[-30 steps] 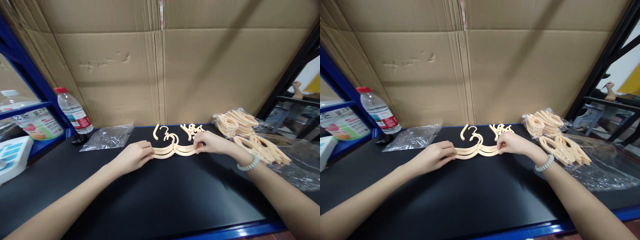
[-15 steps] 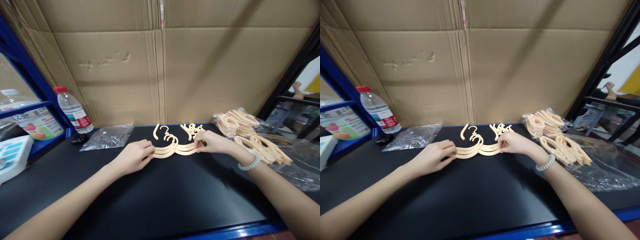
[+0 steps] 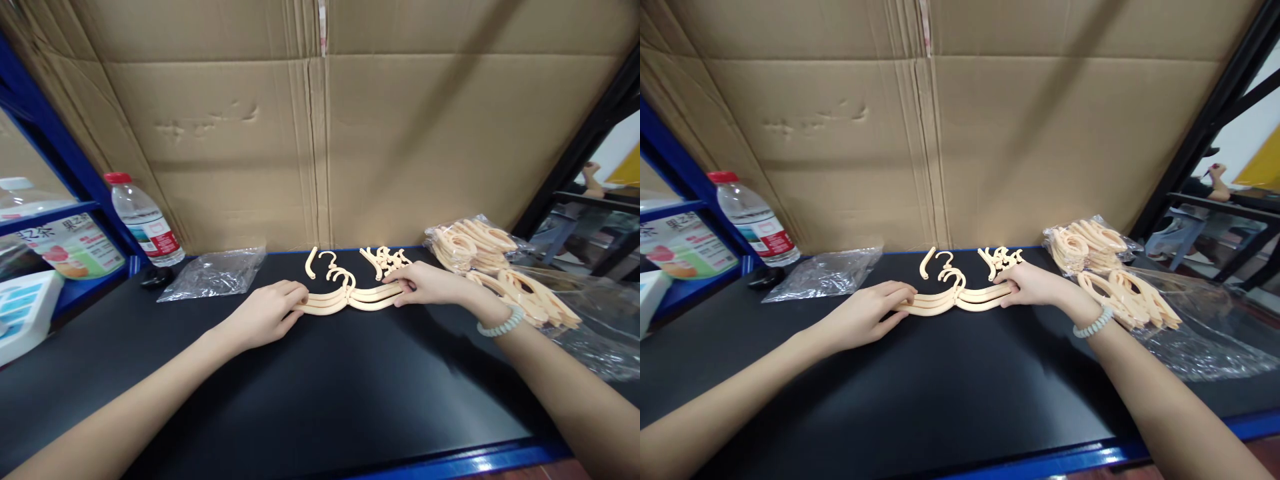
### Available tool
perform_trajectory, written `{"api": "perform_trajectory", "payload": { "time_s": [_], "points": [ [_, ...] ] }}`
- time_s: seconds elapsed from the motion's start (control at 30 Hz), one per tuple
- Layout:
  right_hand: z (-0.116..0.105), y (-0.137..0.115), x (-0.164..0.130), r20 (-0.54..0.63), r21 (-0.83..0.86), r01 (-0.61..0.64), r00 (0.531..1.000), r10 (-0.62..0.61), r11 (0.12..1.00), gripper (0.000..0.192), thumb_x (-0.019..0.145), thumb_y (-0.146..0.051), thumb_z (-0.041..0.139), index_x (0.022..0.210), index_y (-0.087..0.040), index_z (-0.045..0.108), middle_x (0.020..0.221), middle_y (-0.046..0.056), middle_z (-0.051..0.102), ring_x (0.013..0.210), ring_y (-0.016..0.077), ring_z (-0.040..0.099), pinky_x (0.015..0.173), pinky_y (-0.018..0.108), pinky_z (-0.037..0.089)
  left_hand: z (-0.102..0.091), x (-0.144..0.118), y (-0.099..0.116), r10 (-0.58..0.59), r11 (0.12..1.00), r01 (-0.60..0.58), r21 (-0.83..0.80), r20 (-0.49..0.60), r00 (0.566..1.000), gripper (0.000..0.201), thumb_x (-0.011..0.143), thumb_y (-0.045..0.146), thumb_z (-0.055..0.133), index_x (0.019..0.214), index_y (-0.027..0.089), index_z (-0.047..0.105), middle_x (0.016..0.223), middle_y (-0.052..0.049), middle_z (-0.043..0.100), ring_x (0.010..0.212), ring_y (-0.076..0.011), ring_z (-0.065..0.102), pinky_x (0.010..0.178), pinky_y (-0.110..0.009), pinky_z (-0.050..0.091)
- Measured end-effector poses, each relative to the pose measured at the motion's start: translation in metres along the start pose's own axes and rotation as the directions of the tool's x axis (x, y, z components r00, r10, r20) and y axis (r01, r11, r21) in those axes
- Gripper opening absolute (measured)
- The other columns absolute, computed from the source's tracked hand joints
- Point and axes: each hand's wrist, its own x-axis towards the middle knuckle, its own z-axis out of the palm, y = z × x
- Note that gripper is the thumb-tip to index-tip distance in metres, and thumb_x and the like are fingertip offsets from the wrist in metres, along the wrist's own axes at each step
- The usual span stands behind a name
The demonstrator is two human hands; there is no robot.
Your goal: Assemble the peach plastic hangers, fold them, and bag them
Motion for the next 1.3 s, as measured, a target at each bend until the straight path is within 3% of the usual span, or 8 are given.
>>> {"api": "perform_trajectory", "payload": {
  "time_s": [0.13,0.33,1.1,1.3],
  "points": [
    [0.001,0.001,0.001,0.01,-0.015,-0.013,1.0,0.014,1.0,0.027,0.072,-0.027,0.068,0.096,-0.015,0.068,0.062,-0.003,0.053,0.058,0.0118,0.048,0.056,0.024,0.034,0.003,0.0,0.0,-0.014,0.999,0.014,-0.039,-0.005,1.0,0.013,0.089,0.02,0.043,0.09,0.021,0.055,0.097,-0.006,0.063,0.09,-0.0203,0.062,0.08,-0.032,0.051],
    [0.001,0.003,0.001,0.017,0.011,-0.059,0.998,0.059,0.998,0.025,0.069,-0.024,0.069,0.092,-0.014,0.065,0.065,-0.002,0.055,0.058,0.0114,0.049,0.054,0.023,0.034,0.013,-0.001,-0.004,-0.041,0.997,0.038,-0.063,-0.056,0.998,0.015,0.09,0.02,0.042,0.097,0.021,0.055,0.104,-0.006,0.064,0.095,-0.0207,0.062,0.082,-0.033,0.051],
    [-0.002,0.002,-0.002,0.0,-0.007,-0.036,0.999,0.036,0.999,0.03,0.073,-0.024,0.063,0.1,-0.013,0.064,0.064,-0.001,0.056,0.057,0.012,0.049,0.056,0.023,0.035,0.025,-0.002,0.002,-0.145,0.978,0.119,-0.173,-0.146,0.979,0.014,0.079,0.019,0.051,0.092,0.022,0.048,0.106,-0.007,0.061,0.095,-0.0216,0.06,0.08,-0.035,0.05],
    [-0.001,0.012,0.0,-0.169,0.001,-0.049,0.984,0.049,0.999,0.024,0.078,-0.021,0.052,0.096,-0.014,0.067,0.061,0.0,0.058,0.055,0.0129,0.05,0.055,0.024,0.034,0.025,-0.001,0.001,-0.167,0.971,0.135,-0.196,-0.156,0.974,0.014,0.077,0.019,0.052,0.091,0.022,0.047,0.106,-0.006,0.061,0.095,-0.0219,0.06,0.08,-0.035,0.049]
  ]
}}
